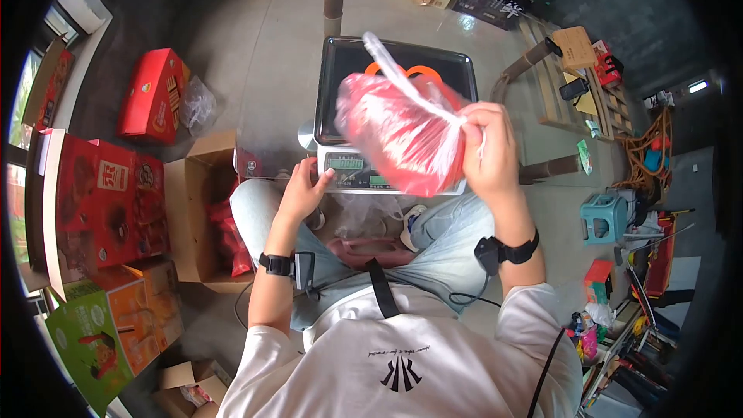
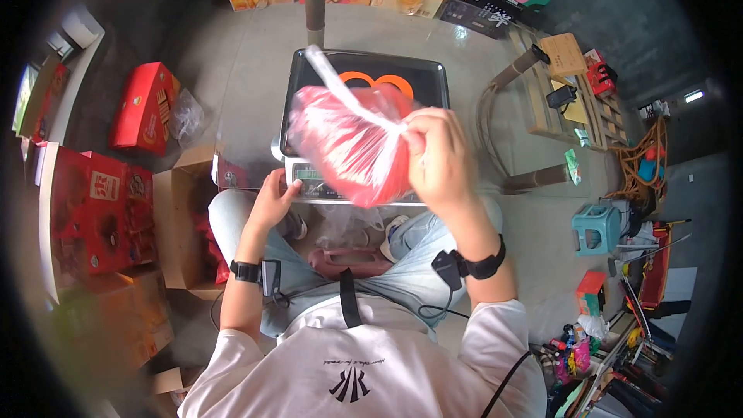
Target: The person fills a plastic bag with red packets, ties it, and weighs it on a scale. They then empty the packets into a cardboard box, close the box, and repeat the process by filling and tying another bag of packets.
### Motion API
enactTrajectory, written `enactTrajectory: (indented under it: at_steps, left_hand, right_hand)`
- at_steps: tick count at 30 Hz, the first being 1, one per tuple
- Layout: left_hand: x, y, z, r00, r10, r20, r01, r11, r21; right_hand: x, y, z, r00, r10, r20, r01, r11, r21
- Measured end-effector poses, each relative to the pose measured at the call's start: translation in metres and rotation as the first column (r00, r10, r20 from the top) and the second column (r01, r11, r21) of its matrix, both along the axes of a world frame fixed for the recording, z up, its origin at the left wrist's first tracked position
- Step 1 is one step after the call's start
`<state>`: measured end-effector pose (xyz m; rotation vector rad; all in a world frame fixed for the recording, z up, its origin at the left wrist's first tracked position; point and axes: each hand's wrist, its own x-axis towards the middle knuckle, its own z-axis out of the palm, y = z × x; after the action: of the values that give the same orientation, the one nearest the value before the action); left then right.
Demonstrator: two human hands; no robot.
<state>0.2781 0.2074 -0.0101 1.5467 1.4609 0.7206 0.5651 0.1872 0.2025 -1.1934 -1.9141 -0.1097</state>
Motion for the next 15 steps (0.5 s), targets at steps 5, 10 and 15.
enactTrajectory:
  at_steps: [5, 10, 15]
  left_hand:
    - [-0.035, -0.007, 0.040, 0.967, 0.052, -0.251, 0.047, 0.927, 0.372]
    - [-0.125, -0.051, 0.071, 0.972, 0.214, -0.094, -0.179, 0.940, 0.292]
    - [-0.223, -0.098, 0.059, 0.838, 0.505, 0.209, -0.533, 0.840, 0.107]
  right_hand:
    - [-0.069, -0.015, -0.018, 0.929, 0.179, -0.324, -0.208, 0.977, -0.056]
    - [-0.171, -0.026, -0.058, 0.729, 0.194, -0.657, -0.397, 0.901, -0.175]
    - [-0.279, -0.045, -0.077, 0.474, 0.072, -0.877, -0.617, 0.738, -0.273]
